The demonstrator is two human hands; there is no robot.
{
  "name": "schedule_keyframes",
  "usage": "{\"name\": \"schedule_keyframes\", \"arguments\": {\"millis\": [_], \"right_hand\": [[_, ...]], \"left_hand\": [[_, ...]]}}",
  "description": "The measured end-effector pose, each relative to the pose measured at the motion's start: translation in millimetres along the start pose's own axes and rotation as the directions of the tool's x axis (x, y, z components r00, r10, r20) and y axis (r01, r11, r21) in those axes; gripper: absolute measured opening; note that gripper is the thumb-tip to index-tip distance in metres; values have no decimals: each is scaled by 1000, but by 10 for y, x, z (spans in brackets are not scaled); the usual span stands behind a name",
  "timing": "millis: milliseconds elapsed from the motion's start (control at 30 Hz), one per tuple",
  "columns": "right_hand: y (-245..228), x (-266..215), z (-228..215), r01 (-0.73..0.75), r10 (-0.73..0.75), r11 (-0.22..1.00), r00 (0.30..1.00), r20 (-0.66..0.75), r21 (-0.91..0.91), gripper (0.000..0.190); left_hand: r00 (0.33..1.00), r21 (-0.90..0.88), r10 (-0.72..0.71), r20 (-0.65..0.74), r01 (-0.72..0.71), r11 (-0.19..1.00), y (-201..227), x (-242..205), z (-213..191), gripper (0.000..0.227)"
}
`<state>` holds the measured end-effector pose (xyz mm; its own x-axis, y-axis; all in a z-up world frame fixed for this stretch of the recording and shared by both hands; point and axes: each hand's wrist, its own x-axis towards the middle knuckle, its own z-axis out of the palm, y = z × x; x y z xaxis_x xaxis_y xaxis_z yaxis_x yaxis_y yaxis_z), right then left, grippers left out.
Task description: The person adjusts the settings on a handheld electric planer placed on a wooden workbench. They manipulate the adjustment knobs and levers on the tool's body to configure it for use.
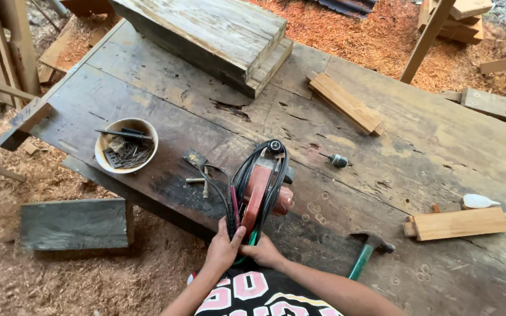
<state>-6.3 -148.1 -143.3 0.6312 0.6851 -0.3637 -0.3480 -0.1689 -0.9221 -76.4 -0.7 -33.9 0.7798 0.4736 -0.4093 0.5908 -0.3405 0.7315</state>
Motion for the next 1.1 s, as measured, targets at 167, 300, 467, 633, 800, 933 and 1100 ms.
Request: {"name": "schedule_keyframes", "arguments": {"millis": [167,300,467,633,800,933,1100], "right_hand": [[-144,-141,-174,-5,-13,989,992,126,145,30],[-1045,-94,-284,182,-146,967,969,-201,177,24],[-2259,390,-541,381,-412,899,903,-124,-215,16],[-2186,116,-500,443,-434,807,893,116,-390,29],[-1876,376,-650,222,-252,948,962,110,228,38],[-2109,1178,-1214,-2,-217,831,919,328,556,31],[-2282,2456,-1156,-172,48,940,921,386,294,32]], "left_hand": [[999,40,33,6,-33,999,179,-131,-198,81],[967,-71,249,-56,-252,965,691,196,-249,69],[974,-729,223,32,-130,672,1129,967,-181,24],[955,-924,278,106,-9,383,652,677,-574,16],[987,-967,129,93,59,247,696,456,-205,17],[995,-980,93,-33,-51,194,725,620,66,15],[984,-881,133,-115,-163,444,737,531,256,13]]}}
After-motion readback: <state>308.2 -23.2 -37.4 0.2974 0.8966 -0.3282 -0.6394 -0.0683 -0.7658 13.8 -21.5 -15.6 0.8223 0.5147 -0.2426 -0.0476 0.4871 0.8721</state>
